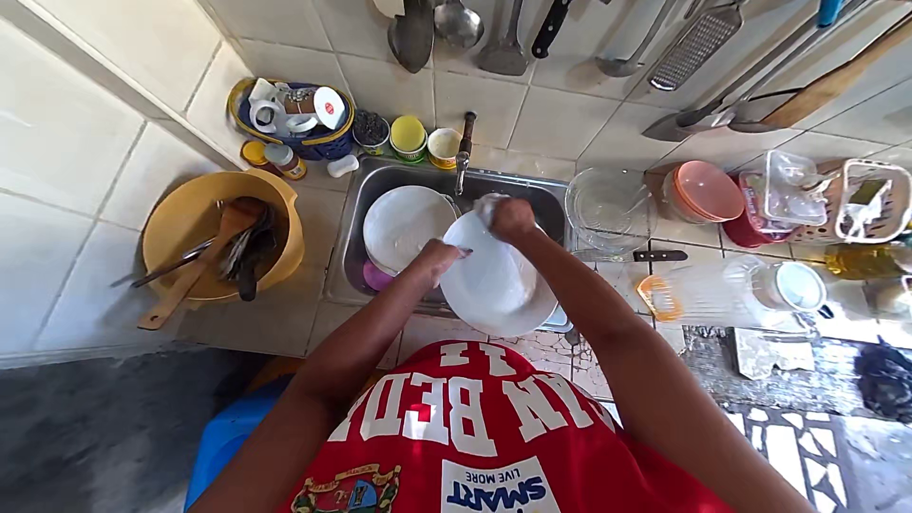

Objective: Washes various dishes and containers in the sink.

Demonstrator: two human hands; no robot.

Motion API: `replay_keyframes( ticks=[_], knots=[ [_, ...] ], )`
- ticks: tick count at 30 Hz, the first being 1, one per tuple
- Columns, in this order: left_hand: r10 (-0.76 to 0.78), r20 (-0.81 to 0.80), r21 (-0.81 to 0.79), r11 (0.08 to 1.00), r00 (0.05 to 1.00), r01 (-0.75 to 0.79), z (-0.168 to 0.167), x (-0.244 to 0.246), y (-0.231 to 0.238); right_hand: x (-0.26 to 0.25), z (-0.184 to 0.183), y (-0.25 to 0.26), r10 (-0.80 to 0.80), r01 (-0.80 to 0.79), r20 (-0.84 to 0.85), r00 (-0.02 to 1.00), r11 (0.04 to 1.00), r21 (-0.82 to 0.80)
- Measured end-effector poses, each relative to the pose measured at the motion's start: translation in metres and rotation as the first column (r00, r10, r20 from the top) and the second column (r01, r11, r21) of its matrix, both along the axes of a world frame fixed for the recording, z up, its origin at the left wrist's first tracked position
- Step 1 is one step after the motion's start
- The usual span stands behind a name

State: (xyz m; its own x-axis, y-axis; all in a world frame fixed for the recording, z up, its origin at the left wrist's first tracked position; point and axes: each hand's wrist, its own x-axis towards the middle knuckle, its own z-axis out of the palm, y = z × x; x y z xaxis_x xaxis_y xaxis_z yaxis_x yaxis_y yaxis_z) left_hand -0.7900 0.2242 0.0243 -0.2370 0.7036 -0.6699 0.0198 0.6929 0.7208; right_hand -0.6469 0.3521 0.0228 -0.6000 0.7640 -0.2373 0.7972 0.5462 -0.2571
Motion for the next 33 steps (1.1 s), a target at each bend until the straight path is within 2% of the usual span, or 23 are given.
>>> replay_keyframes(
  ticks=[2, 3, 4, 5, 7, 9, 10, 11, 13, 15, 17, 19, 21, 22, 24, 26, 28, 30, 33],
  knots=[
    [-0.073, -0.053, 0.111, 0.991, 0.996, 0.079, 0.003, 0.003, 0.010, -0.016, -0.006, -0.017, 0.276, -0.247, -0.163, 0.947, 0.952, 0.182],
    [-0.063, -0.079, 0.178, 0.981, 0.995, 0.076, 0.003, 0.008, 0.011, -0.021, -0.015, -0.018, 0.379, -0.317, -0.237, 0.895, 0.912, 0.262],
    [-0.013, -0.109, 0.225, 0.974, 0.994, 0.037, 0.000, 0.012, 0.011, -0.022, -0.022, -0.014, 0.411, -0.333, -0.259, 0.874, 0.895, 0.296],
    [0.047, -0.139, 0.243, 0.970, 0.989, -0.012, -0.004, 0.017, 0.010, -0.019, -0.024, -0.009, 0.347, -0.284, -0.251, 0.904, 0.925, 0.253],
    [0.150, -0.152, 0.260, 0.960, 0.977, -0.107, -0.007, 0.021, 0.006, -0.006, -0.024, 0.004, 0.042, -0.012, -0.192, 0.981, 0.988, 0.153],
    [0.243, -0.116, 0.279, 0.939, 0.963, -0.203, -0.006, 0.024, 0.000, 0.011, -0.023, 0.015, -0.311, 0.314, -0.088, 0.946, 0.949, 0.017],
    [0.270, -0.108, 0.270, 0.934, 0.957, -0.233, -0.008, 0.025, -0.002, 0.017, -0.026, 0.021, -0.404, 0.402, -0.024, 0.914, 0.914, -0.059],
    [0.260, -0.107, 0.239, 0.944, 0.960, -0.229, -0.010, 0.025, -0.004, 0.021, -0.027, 0.024, -0.427, 0.428, 0.032, 0.904, 0.897, -0.108],
    [0.159, -0.101, 0.125, 0.981, 0.982, -0.146, -0.011, 0.017, -0.003, 0.017, -0.020, 0.024, -0.327, 0.336, 0.091, 0.941, 0.936, -0.108],
    [0.013, -0.074, 0.022, 1.000, 0.997, -0.012, -0.007, 0.007, 0.002, 0.005, -0.005, 0.016, -0.079, 0.088, 0.113, 0.991, 0.993, -0.078],
    [-0.115, -0.072, -0.015, 0.993, 0.991, 0.114, -0.001, 0.006, 0.008, -0.013, -0.004, -0.002, 0.161, -0.161, 0.044, 0.986, 0.987, -0.010],
    [-0.098, -0.096, 0.012, 0.995, 0.991, 0.099, 0.002, 0.015, 0.015, -0.026, -0.012, -0.011, 0.265, -0.256, -0.113, 0.958, 0.963, 0.086],
    [0.034, -0.105, 0.087, 0.996, 0.994, -0.025, -0.005, 0.025, 0.014, -0.022, -0.028, -0.007, 0.227, -0.193, -0.241, 0.943, 0.968, 0.157],
    [0.099, -0.104, 0.115, 0.990, 0.990, -0.087, -0.009, 0.028, 0.013, -0.015, -0.032, -0.004, 0.125, -0.095, -0.249, 0.960, 0.987, 0.129],
    [0.198, -0.103, 0.132, 0.974, 0.975, -0.184, -0.013, 0.030, 0.011, 0.008, -0.036, 0.000, -0.177, 0.177, -0.146, 0.973, 0.984, -0.012],
    [0.265, -0.123, 0.124, 0.960, 0.956, -0.250, -0.015, 0.029, 0.008, 0.036, -0.042, -0.006, -0.378, 0.377, 0.013, 0.926, 0.918, -0.124],
    [0.328, -0.148, 0.130, 0.942, 0.933, -0.310, -0.018, 0.026, 0.011, 0.058, -0.048, -0.026, -0.366, 0.383, 0.127, 0.922, 0.910, -0.159],
    [0.375, -0.165, 0.129, 0.925, 0.912, -0.356, -0.026, 0.024, 0.016, 0.067, -0.047, -0.065, -0.304, 0.336, 0.159, 0.939, 0.908, -0.250],
    [0.388, -0.205, 0.123, 0.921, 0.899, -0.370, -0.037, 0.028, 0.023, 0.052, -0.044, -0.120, -0.203, 0.179, -0.011, 0.979, 0.888, -0.424]
  ],
)
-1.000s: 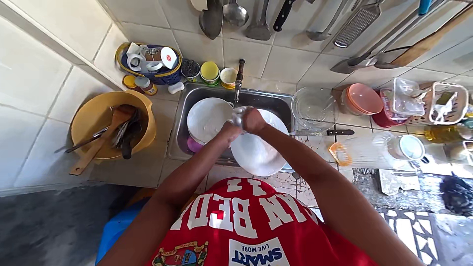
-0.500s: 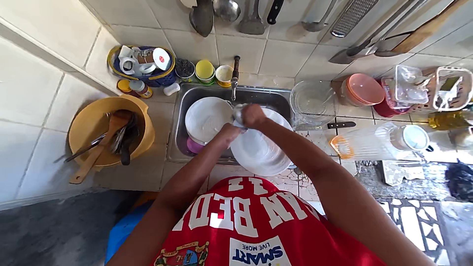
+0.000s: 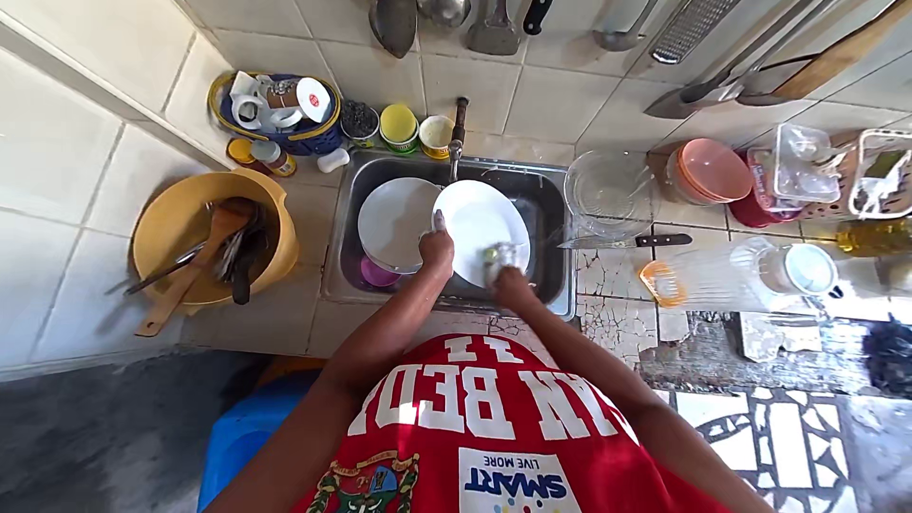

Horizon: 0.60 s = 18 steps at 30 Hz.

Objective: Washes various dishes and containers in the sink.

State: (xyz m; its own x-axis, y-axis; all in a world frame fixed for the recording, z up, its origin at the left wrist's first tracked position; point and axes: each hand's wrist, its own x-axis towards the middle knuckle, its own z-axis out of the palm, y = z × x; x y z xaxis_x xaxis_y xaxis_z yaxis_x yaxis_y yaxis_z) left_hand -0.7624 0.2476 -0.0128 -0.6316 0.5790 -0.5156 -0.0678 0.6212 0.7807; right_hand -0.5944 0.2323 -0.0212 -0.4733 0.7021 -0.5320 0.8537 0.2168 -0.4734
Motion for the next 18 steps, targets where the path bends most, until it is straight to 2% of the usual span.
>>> replay_keyframes(
  ticks=[2, 5, 8, 10, 11, 13, 15, 17, 18],
  knots=[
    [-0.056, -0.029, -0.041, 0.998, 0.998, 0.055, 0.000, 0.006, 0.003, -0.022, 0.002, -0.011, 0.062, -0.056, -0.162, 0.985, 0.998, 0.043],
    [-0.099, -0.024, -0.032, 0.995, 0.995, 0.098, 0.005, 0.018, -0.001, -0.041, -0.017, 0.017, 0.077, -0.032, -0.269, 0.960, 0.985, 0.167],
    [-0.077, 0.016, 0.027, 0.997, 0.997, 0.076, 0.009, 0.021, -0.007, -0.030, -0.018, 0.068, -0.050, 0.078, -0.161, 0.986, 0.982, 0.172],
    [-0.043, 0.037, 0.042, 0.998, 0.998, 0.042, 0.012, 0.016, -0.011, -0.010, -0.017, 0.087, -0.195, 0.210, -0.092, 0.977, 0.954, 0.212],
    [-0.004, 0.054, 0.041, 0.999, 0.999, 0.002, 0.013, 0.012, -0.011, 0.000, -0.017, 0.089, -0.212, 0.216, -0.044, 0.976, 0.943, 0.252],
    [0.065, 0.069, 0.022, 0.998, 0.996, -0.067, 0.012, 0.002, -0.007, 0.015, -0.015, 0.074, -0.147, 0.126, 0.073, 0.986, 0.963, 0.238],
    [0.093, 0.070, -0.001, 0.996, 0.993, -0.093, 0.006, -0.005, -0.004, 0.017, -0.007, 0.039, -0.008, -0.006, 0.144, 0.989, 0.995, 0.096],
    [0.081, 0.041, -0.024, 0.997, 0.996, -0.080, 0.001, -0.004, -0.001, 0.003, 0.001, 0.007, 0.176, -0.177, 0.050, 0.983, 0.984, 0.015],
    [0.054, 0.027, -0.037, 0.998, 0.998, -0.053, 0.000, 0.000, -0.001, -0.006, 0.000, -0.001, 0.245, -0.243, -0.040, 0.969, 0.969, 0.049]
  ],
)
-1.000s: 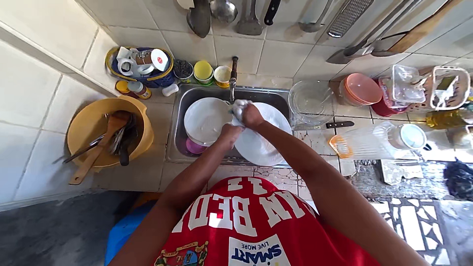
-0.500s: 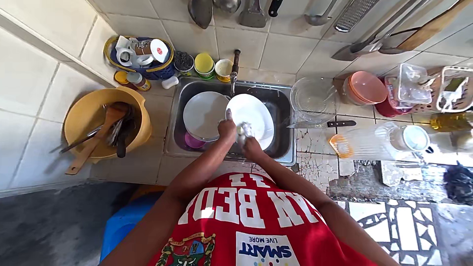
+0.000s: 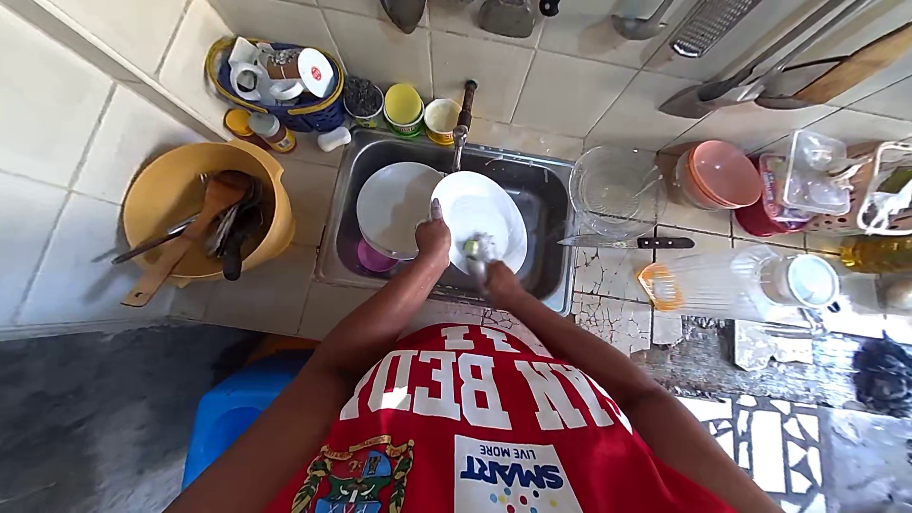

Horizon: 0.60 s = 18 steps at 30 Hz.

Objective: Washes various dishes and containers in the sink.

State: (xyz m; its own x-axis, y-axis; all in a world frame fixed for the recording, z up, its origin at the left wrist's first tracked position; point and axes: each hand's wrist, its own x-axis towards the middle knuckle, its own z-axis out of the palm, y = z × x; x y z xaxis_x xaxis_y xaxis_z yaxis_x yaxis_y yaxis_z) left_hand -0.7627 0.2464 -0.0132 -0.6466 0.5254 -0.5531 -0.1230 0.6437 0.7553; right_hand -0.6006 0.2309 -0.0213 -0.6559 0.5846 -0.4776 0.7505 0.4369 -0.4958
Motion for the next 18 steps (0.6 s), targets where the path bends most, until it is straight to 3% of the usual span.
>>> replay_keyframes(
  ticks=[2, 4, 8, 10, 14, 16, 18],
  knots=[
    [-0.064, -0.003, -0.018, 0.998, 0.998, 0.064, 0.005, 0.011, -0.003, -0.017, -0.009, 0.000, 0.051, -0.030, -0.206, 0.977, 0.994, 0.104],
    [-0.104, 0.038, -0.009, 0.995, 0.994, 0.104, 0.011, 0.023, -0.010, -0.028, -0.020, 0.023, 0.008, 0.035, -0.246, 0.969, 0.985, 0.171],
    [-0.164, 0.041, 0.007, 0.986, 0.986, 0.164, 0.017, 0.025, -0.017, -0.003, -0.022, 0.089, -0.237, 0.231, 0.013, 0.972, 0.957, 0.178],
    [-0.085, 0.076, 0.025, 0.996, 0.993, 0.084, 0.017, 0.017, -0.018, 0.023, -0.031, 0.095, -0.276, 0.239, 0.128, 0.953, 0.939, 0.249],
    [0.012, 0.065, 0.019, 1.000, 0.998, -0.013, 0.010, 0.001, -0.010, 0.038, -0.017, 0.029, -0.079, 0.059, 0.187, 0.979, 0.992, 0.109],
    [-0.007, 0.022, 0.005, 1.000, 1.000, 0.007, 0.007, 0.002, -0.007, 0.021, -0.013, -0.005, 0.011, -0.014, 0.036, 0.999, 0.996, 0.093],
    [-0.045, 0.008, -0.008, 0.999, 0.999, 0.045, 0.009, 0.010, -0.006, -0.005, -0.011, -0.007, 0.046, -0.030, -0.136, 0.990, 0.993, 0.117]
  ],
)
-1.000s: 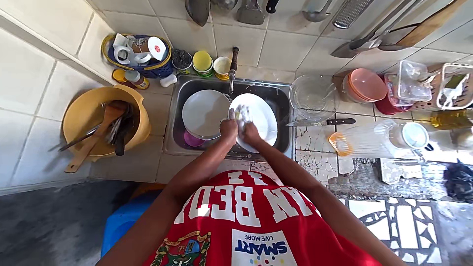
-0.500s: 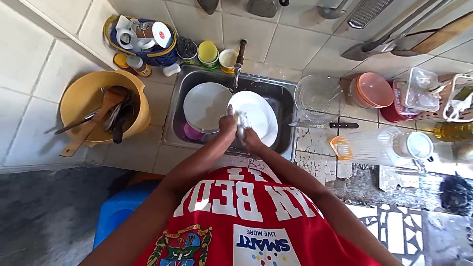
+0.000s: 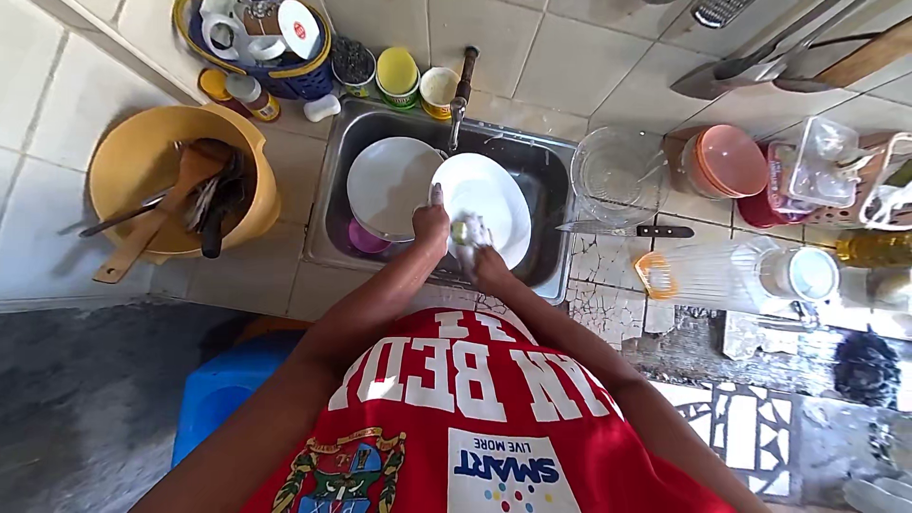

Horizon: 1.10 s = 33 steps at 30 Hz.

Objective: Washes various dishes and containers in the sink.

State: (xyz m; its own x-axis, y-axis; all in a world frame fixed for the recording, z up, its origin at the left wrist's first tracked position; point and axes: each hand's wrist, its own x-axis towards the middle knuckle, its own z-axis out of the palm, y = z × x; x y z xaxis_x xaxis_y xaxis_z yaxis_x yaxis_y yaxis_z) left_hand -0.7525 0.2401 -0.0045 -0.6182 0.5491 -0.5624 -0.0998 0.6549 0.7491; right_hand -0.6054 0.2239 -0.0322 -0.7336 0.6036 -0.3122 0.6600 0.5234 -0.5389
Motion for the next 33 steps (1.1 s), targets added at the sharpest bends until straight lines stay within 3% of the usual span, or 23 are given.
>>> replay_keyframes(
  ticks=[2, 7, 10, 13, 16, 20, 22, 24, 28, 30, 33],
  knots=[
    [-0.019, 0.016, 0.024, 1.000, 1.000, 0.019, 0.003, 0.012, -0.004, -0.018, -0.002, 0.021, -0.032, 0.033, -0.072, 0.997, 0.999, 0.020],
    [0.019, 0.092, 0.051, 0.998, 0.996, -0.024, 0.011, 0.015, -0.013, -0.001, 0.002, 0.096, -0.253, 0.258, 0.228, 0.940, 0.966, 0.007],
    [0.103, 0.119, 0.041, 0.993, 0.988, -0.108, 0.009, 0.000, -0.010, 0.033, -0.005, 0.094, -0.220, 0.206, 0.383, 0.897, 0.975, 0.078],
    [0.123, 0.089, 0.026, 0.992, 0.988, -0.126, 0.002, -0.013, -0.006, 0.039, -0.014, 0.038, -0.088, 0.087, 0.299, 0.950, 0.996, 0.016],
    [0.051, 0.035, 0.005, 0.999, 0.998, -0.051, -0.002, -0.012, -0.005, 0.006, 0.008, -0.002, 0.006, 0.005, 0.122, 0.993, 0.996, -0.090],
    [-0.025, 0.084, 0.020, 1.000, 0.996, 0.023, 0.004, 0.007, -0.014, -0.037, 0.007, 0.019, 0.005, 0.001, -0.160, 0.987, 0.999, 0.036],
    [-0.064, 0.070, 0.052, 0.997, 0.995, 0.060, 0.006, 0.010, -0.019, -0.046, 0.004, 0.047, -0.003, 0.028, -0.219, 0.976, 0.994, 0.110],
    [-0.102, 0.030, 0.039, 0.994, 0.994, 0.101, 0.012, 0.010, -0.022, -0.045, -0.004, 0.077, -0.030, 0.057, -0.160, 0.987, 0.984, 0.167],
    [-0.004, 0.057, 0.029, 1.000, 0.998, 0.002, 0.011, -0.003, -0.019, -0.011, -0.010, 0.112, -0.266, 0.237, 0.195, 0.944, 0.959, 0.157],
    [0.052, 0.070, 0.034, 0.998, 0.996, -0.055, 0.006, -0.012, -0.013, 0.014, -0.023, 0.106, -0.292, 0.254, 0.197, 0.936, 0.947, 0.195],
    [0.111, -0.020, 0.070, 0.991, 0.994, -0.110, 0.005, -0.010, -0.007, 0.032, -0.007, 0.057, -0.128, 0.127, 0.087, 0.988, 0.992, 0.015]
  ],
)
